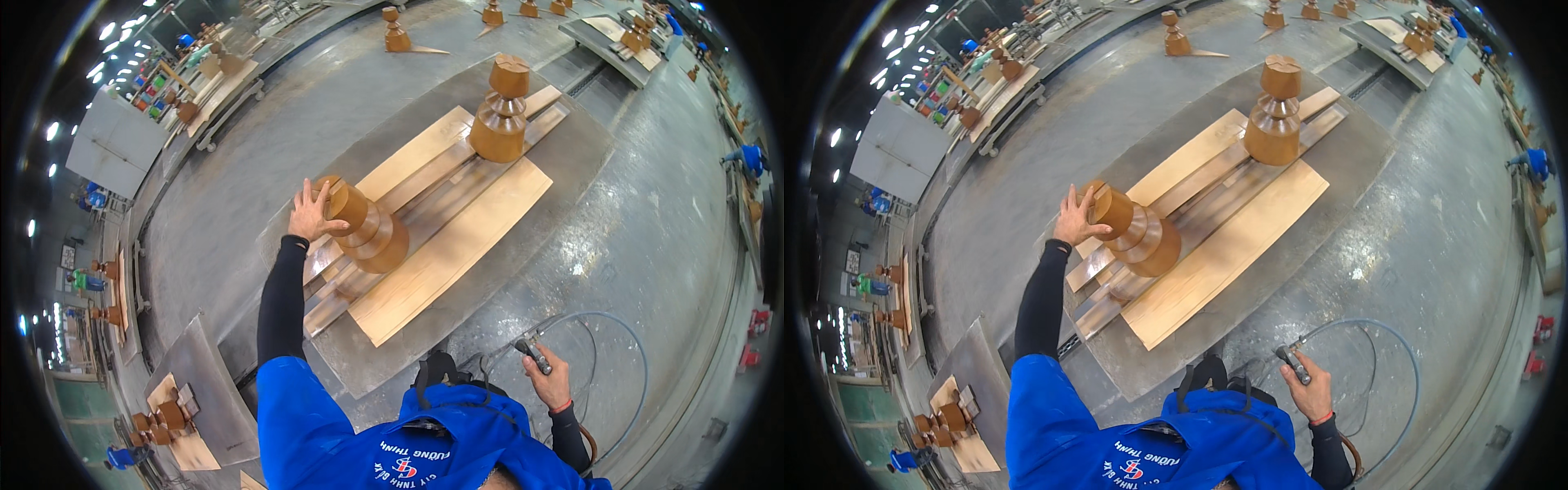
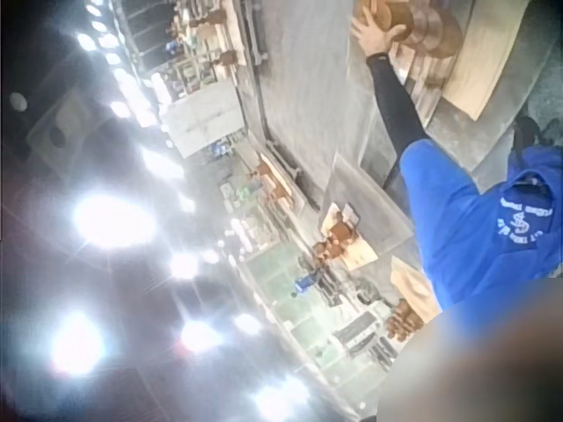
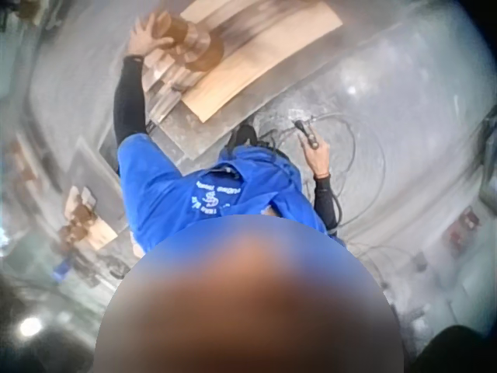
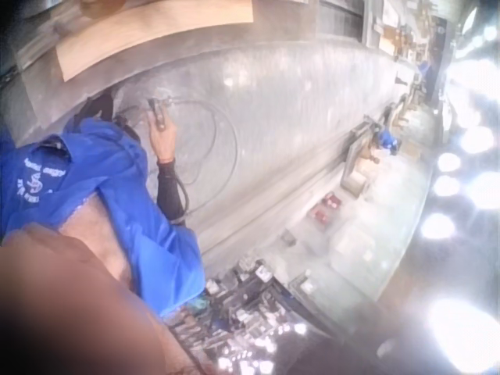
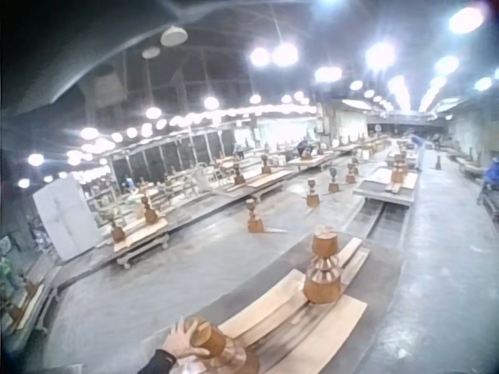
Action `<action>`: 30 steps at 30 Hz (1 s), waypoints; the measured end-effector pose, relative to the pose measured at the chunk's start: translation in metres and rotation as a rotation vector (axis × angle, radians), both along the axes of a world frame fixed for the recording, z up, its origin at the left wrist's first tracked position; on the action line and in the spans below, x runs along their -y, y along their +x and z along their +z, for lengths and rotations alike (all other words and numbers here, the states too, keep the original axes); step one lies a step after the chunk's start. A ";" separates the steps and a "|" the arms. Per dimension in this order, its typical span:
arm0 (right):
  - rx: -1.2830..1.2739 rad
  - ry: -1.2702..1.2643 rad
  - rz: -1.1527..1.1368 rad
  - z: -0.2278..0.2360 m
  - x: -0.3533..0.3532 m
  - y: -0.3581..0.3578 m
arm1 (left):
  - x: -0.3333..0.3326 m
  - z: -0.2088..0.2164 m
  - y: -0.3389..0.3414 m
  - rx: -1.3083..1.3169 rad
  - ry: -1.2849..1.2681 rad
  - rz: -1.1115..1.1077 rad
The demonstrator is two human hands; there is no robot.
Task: The person uses a spray gun to apply a brown finish to several wooden turned objects on a workbench. They rotate each piece by hand to coat all sides, then place it back on the bench before moving to the next item.
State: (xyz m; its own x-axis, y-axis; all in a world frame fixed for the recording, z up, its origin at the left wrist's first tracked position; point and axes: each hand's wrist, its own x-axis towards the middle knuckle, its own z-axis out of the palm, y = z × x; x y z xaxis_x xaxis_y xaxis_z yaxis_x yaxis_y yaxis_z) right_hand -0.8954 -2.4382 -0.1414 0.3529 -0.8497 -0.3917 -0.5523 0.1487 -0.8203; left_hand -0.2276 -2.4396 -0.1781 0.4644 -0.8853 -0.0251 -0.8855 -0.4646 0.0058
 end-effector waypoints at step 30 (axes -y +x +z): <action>0.426 0.071 -0.071 0.022 0.129 0.049 | 0.107 -0.004 -0.020 -0.765 -0.507 0.966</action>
State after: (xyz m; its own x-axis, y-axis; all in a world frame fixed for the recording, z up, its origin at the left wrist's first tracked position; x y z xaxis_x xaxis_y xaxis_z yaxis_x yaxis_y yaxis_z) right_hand -0.8465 -2.5672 -0.1192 0.4369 -0.8542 -0.2818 -0.1530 0.2381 -0.9591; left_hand -0.2476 -2.5469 -0.1816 0.9237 -0.1996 -0.3270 0.0997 -0.6990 0.7081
